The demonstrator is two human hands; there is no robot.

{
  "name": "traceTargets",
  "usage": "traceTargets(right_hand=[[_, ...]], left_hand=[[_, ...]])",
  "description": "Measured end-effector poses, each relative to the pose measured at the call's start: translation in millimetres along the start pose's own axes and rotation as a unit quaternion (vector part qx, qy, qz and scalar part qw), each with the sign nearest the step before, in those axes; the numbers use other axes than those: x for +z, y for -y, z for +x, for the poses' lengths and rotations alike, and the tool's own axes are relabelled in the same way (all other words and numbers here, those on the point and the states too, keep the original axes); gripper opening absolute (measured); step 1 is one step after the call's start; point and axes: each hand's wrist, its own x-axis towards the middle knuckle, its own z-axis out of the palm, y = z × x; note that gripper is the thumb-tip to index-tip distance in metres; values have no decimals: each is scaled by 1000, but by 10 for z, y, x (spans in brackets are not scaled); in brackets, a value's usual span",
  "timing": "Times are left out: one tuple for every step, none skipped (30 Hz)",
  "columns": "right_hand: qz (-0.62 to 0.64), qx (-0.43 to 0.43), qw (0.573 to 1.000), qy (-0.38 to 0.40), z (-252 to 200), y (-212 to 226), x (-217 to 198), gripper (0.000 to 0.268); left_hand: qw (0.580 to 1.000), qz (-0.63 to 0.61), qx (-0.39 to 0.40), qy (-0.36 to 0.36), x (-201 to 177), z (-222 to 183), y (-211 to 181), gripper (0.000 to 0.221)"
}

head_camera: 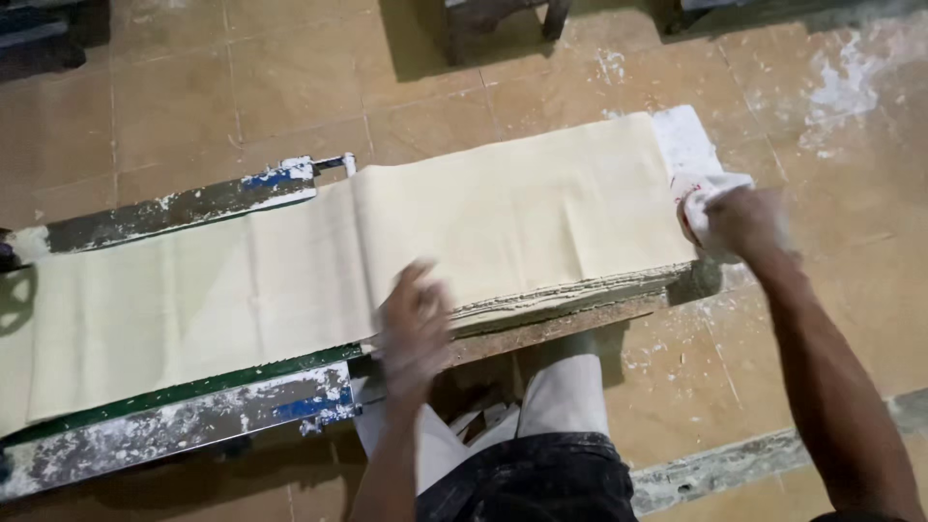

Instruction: The person folds long sheets of dough into a stack on a wooden surface, occasionally smoothing the layers by hand and applying white powder.

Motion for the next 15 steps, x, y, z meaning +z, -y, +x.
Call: traceTargets(right_hand=[[-4, 1, 1000, -4, -36, 57, -74, 25], [113, 24, 993, -20, -71, 113, -147, 23], [229, 44, 972, -35, -101, 192, -213, 24], [227, 42, 972, -40, -57, 187, -138, 24], [201, 37, 977, -54, -6, 185, -62, 22], [175, 33, 982, -69, 56, 178, 18, 21], [176, 34, 982, -66, 51, 124, 59, 21], [276, 63, 958, -51, 52, 68, 105, 20], [370, 91, 924, -36, 66, -14, 136, 20], [368, 92, 924, -34, -60, -58, 138, 20], [329, 100, 928, -147, -116, -40, 92, 25], [285, 107, 917, -259, -178, -26, 59, 32], [285, 109, 919, -249, -244, 375, -492, 32], [440, 41, 867, -231, -432, 803, -971, 26], [581, -28, 785, -214, -687, 1214, -1429, 34]], left_hand=[[1000, -4, 2, -4, 151, 131, 10, 29], [976, 192, 98, 35, 303, 268, 16, 44], [902, 382, 187, 73, 441, 406, 25, 62], [903, 382, 186, 68, 468, 344, 186, 62], [898, 382, 204, 81, 496, 297, 347, 61], [892, 383, 222, 94, 535, 258, 511, 60], [892, 382, 222, 96, 376, 183, 400, 60], [878, 409, 148, 200, 223, 115, 291, 60], [850, 426, 72, 301, 84, 55, 178, 60], [851, 423, 72, 302, 72, -37, 234, 60], [877, 375, 28, 300, 11, -87, 290, 55], [898, 325, -15, 295, -43, -146, 348, 51], [896, 324, -18, 304, 56, -45, 165, 51], [921, 317, -1, 227, 163, 53, -11, 48], [941, 307, 19, 142, 269, 212, -188, 49]])
